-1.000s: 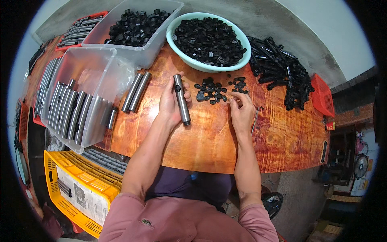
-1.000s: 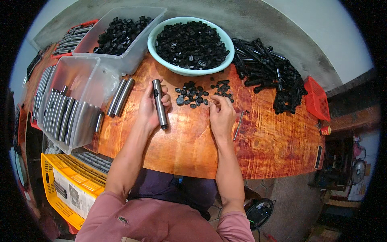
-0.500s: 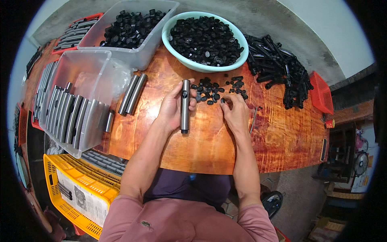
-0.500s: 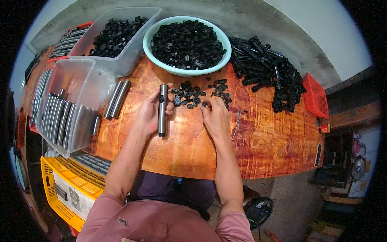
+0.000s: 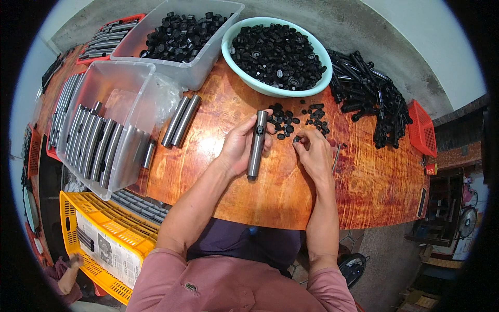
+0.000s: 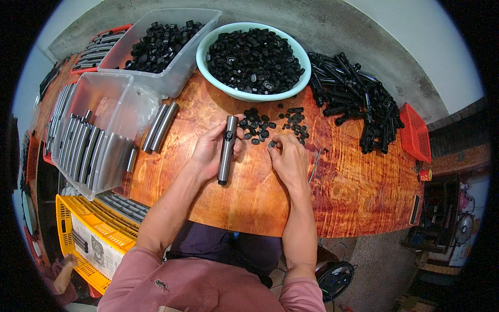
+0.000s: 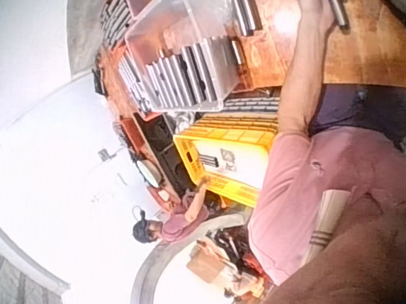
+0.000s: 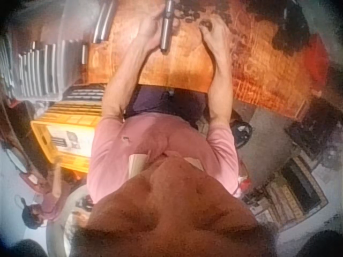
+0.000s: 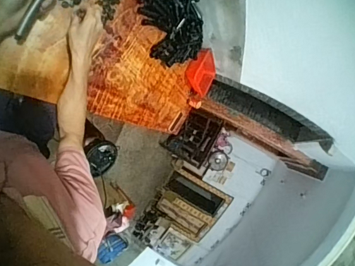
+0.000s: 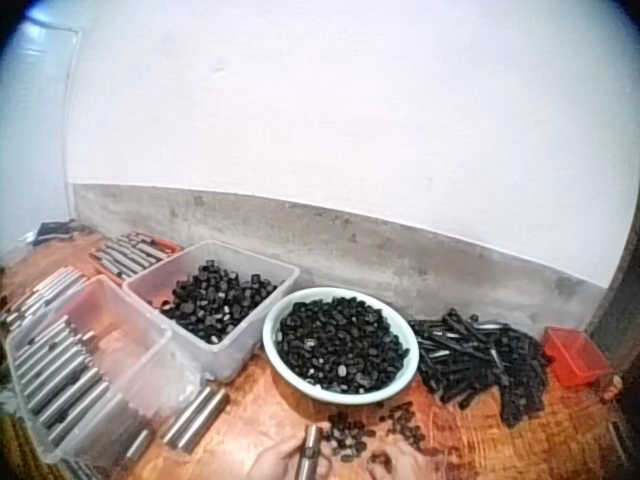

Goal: The person assembles cylindrical metal rods with small black plastic caps and a black plastic handle. They pick up a rod, insert a cap, attach the handle, and place the completed unit into a yellow basket. The process is repeated with multiple rods and caps.

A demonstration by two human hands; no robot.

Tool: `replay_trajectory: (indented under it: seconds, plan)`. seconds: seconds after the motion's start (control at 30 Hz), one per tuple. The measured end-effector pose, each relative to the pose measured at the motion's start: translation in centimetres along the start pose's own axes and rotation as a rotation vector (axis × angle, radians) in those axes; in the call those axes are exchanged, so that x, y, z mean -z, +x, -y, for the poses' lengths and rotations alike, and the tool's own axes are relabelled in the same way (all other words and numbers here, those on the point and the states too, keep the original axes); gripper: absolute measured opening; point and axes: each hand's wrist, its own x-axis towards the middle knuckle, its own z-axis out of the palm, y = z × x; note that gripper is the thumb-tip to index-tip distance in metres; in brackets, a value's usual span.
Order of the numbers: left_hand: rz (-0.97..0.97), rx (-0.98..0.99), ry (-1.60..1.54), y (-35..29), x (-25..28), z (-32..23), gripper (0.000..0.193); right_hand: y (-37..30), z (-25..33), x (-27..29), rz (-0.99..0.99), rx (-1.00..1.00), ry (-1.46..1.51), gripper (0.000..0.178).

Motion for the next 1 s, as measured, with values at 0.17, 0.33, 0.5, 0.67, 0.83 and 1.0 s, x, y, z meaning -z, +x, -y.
replay_trajectory:
  seconds: [0.17,0.33,0.5,0.67,0.83,1.0]
  plan:
    - [0.015,-0.007,0.050,0.0,-0.3,0.7,0.041,-0.9,2.6,0.7,-0.191,0.134,0.265,0.030]
    - [0.014,-0.010,0.104,0.1,-0.2,1.6,0.038,-1.8,4.2,-0.3,-0.149,0.279,0.359,0.033]
    - [-0.027,-0.039,0.146,0.2,-1.0,2.0,0.034,-1.7,3.1,-1.8,-0.166,0.406,0.314,0.032]
    - [-0.033,-0.070,0.164,0.0,-1.6,2.1,0.033,-1.8,3.1,-2.1,-0.202,0.407,0.305,0.030]
    - [-0.039,-0.062,0.185,0.0,-1.4,2.3,0.033,-1.8,3.2,-2.3,-0.218,0.409,0.282,0.026]
    - [-0.001,-0.096,0.295,-0.3,-1.7,2.6,0.045,-2.0,2.9,-2.3,-0.245,0.376,0.299,0.026]
